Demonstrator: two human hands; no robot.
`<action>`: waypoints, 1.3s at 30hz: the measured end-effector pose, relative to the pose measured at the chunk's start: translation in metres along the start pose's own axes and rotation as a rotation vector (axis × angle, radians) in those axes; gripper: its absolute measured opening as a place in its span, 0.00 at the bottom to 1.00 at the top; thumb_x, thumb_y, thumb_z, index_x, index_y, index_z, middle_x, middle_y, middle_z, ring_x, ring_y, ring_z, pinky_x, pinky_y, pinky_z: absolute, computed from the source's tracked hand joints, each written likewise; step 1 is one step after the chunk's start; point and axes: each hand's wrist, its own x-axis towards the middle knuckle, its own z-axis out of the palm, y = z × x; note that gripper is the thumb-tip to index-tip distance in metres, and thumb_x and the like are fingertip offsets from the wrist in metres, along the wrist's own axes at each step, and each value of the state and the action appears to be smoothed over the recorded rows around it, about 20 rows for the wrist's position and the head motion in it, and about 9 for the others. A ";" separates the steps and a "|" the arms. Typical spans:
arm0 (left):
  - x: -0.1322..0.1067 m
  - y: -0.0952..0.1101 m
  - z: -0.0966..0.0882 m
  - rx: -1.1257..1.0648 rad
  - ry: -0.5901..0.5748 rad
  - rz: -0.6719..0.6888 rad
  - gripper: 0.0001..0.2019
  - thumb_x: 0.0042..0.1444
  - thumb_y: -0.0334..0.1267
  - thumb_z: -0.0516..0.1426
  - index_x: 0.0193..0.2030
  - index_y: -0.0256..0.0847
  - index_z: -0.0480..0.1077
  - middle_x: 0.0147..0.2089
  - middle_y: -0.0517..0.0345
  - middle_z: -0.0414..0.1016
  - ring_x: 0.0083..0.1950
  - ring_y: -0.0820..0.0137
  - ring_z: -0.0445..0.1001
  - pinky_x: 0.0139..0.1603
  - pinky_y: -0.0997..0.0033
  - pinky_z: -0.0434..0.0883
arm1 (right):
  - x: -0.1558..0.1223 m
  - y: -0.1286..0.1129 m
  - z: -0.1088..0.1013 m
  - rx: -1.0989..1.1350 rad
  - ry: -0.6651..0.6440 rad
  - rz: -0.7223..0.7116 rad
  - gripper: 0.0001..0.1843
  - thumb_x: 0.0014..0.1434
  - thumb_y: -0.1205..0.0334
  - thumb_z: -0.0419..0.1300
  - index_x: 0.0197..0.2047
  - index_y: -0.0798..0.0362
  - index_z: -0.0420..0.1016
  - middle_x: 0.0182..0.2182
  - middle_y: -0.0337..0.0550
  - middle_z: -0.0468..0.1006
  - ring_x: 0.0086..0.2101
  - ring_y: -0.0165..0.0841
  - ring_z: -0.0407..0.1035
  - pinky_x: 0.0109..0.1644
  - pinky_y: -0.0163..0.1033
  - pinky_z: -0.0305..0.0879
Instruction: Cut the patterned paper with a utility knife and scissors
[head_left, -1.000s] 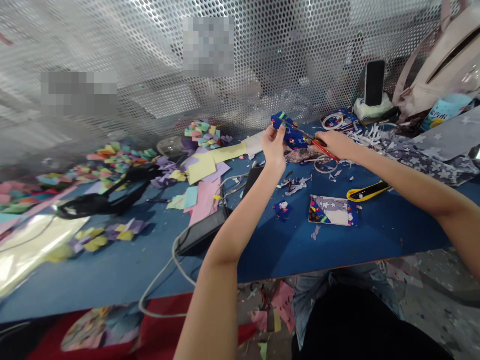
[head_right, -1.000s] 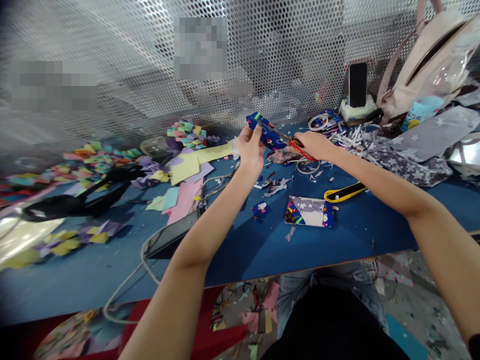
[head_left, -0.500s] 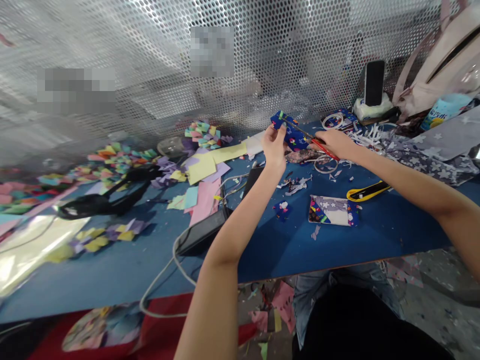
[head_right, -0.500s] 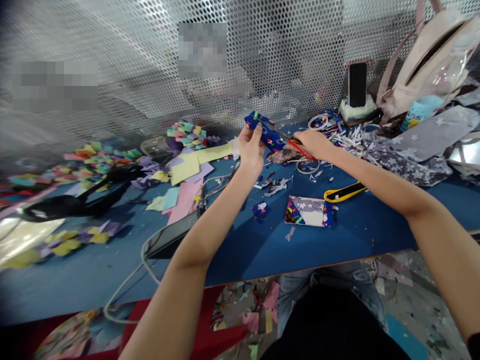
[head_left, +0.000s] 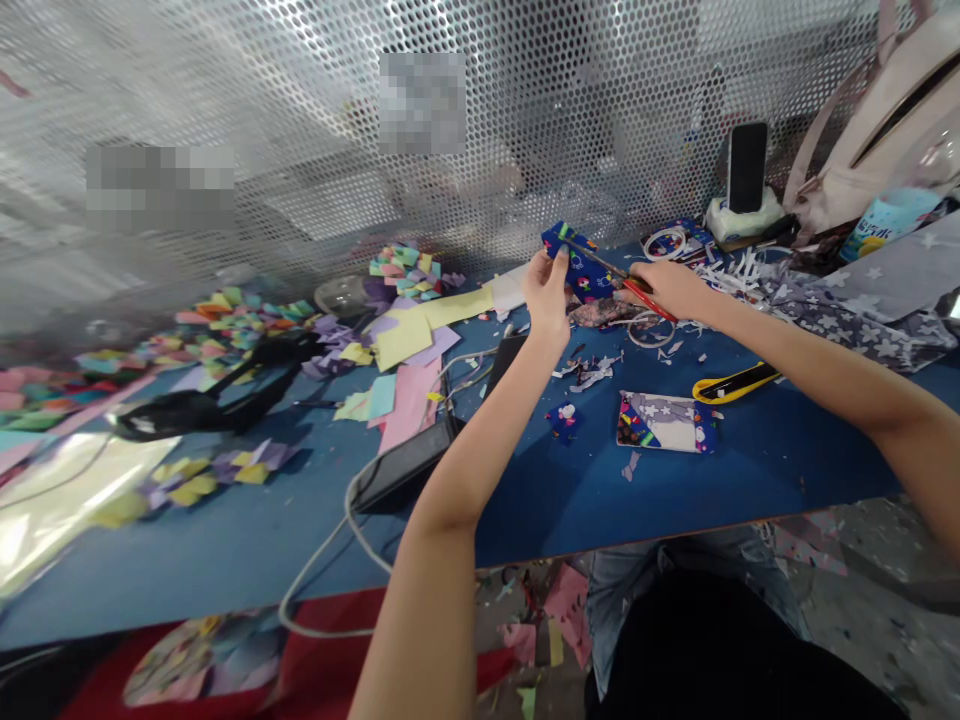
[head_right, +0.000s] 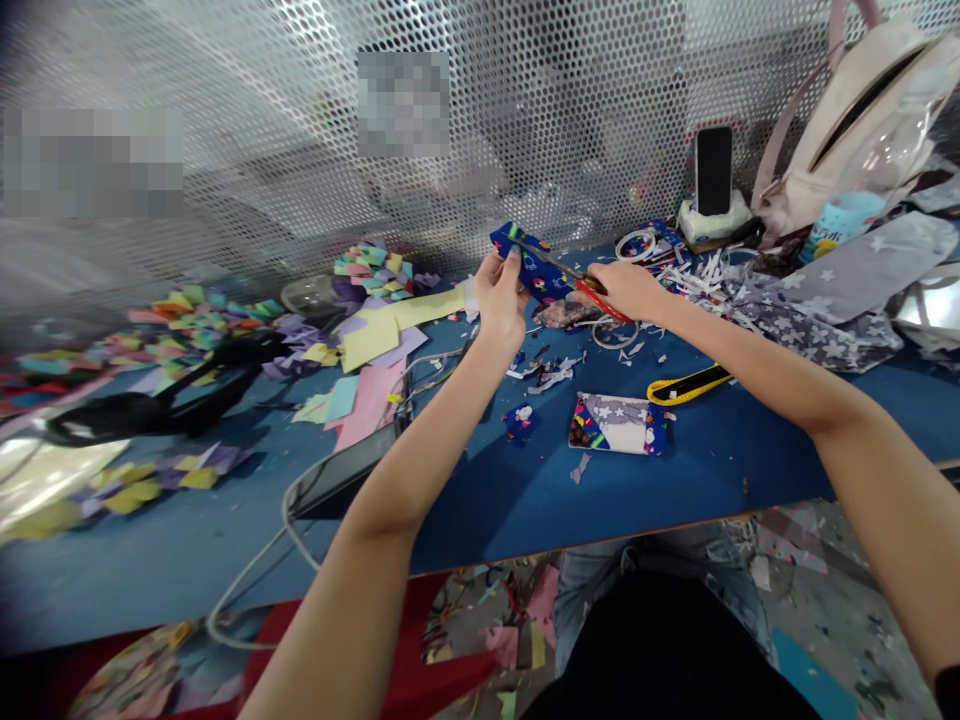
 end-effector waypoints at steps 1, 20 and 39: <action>0.000 -0.001 0.000 0.004 -0.007 0.007 0.17 0.52 0.53 0.71 0.33 0.44 0.73 0.30 0.61 0.71 0.35 0.69 0.76 0.31 0.75 0.75 | 0.000 0.000 0.000 -0.004 -0.002 0.002 0.23 0.68 0.42 0.54 0.45 0.55 0.73 0.35 0.51 0.78 0.35 0.40 0.70 0.36 0.40 0.55; 0.005 -0.014 -0.005 0.120 -0.088 0.098 0.20 0.56 0.55 0.68 0.32 0.42 0.69 0.28 0.64 0.68 0.29 0.75 0.72 0.26 0.79 0.71 | 0.000 -0.006 -0.003 -0.027 0.017 0.053 0.21 0.69 0.45 0.55 0.44 0.56 0.74 0.36 0.51 0.79 0.37 0.39 0.72 0.36 0.39 0.54; 0.004 -0.012 -0.007 0.142 -0.077 0.065 0.13 0.60 0.48 0.66 0.36 0.43 0.72 0.32 0.63 0.73 0.33 0.73 0.75 0.29 0.78 0.73 | 0.000 -0.006 -0.003 -0.048 0.038 0.044 0.23 0.70 0.43 0.53 0.38 0.55 0.74 0.32 0.49 0.78 0.34 0.37 0.71 0.34 0.38 0.52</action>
